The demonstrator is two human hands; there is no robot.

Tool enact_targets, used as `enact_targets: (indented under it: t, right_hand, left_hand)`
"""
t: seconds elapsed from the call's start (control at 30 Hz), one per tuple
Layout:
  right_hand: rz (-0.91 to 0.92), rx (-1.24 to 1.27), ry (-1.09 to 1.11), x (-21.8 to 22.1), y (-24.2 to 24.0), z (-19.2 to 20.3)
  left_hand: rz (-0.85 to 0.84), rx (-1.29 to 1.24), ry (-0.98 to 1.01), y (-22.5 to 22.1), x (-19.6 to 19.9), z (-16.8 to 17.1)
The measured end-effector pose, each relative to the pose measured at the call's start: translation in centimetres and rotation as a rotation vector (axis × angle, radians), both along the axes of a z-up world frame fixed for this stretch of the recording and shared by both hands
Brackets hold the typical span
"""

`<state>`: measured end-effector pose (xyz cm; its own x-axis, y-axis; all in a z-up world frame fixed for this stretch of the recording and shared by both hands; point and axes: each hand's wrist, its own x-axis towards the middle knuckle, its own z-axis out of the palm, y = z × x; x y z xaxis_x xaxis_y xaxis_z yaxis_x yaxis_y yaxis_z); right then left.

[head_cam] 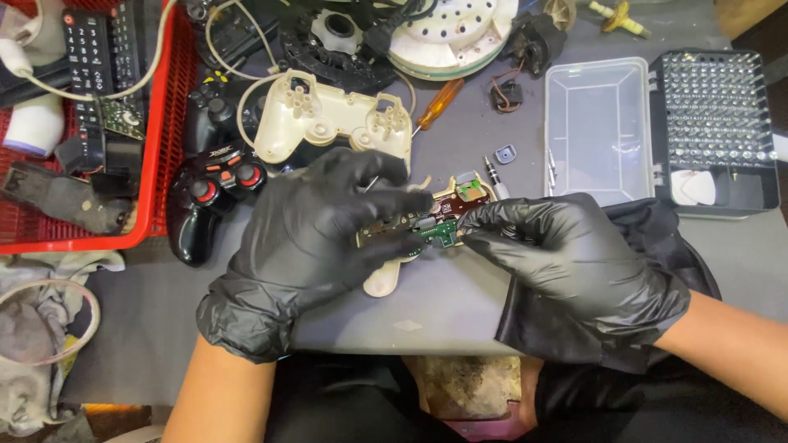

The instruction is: Reassembling the internal components of a game controller, specifically placing the circuit board and button membranes into the shell.

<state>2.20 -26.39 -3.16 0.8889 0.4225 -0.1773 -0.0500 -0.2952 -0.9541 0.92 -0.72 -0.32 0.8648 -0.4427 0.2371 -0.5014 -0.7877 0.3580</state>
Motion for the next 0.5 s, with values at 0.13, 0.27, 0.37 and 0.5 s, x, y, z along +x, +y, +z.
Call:
enact_targets:
  t: [0.13, 0.27, 0.37, 0.5]
  right_hand:
    - [-0.034, 0.035, 0.096, -0.1, -0.1, -0.3]
    - [-0.018, 0.071, 0.080, -0.2, -0.4, 0.1]
    - [0.004, 0.100, 0.054, -0.2, -0.6, -0.3]
    - [-0.074, 0.028, 0.250, 0.0, -1.2, -0.7]
  left_hand:
    - [-0.145, -0.018, -0.125, -0.1, -0.5, -0.2]
    - [-0.196, -0.036, -0.228, -0.3, -0.4, -0.6]
    - [-0.206, -0.085, -0.211, -1.1, -0.5, 0.3]
    - [-0.217, -0.083, -0.323, -1.2, -0.4, -0.3]
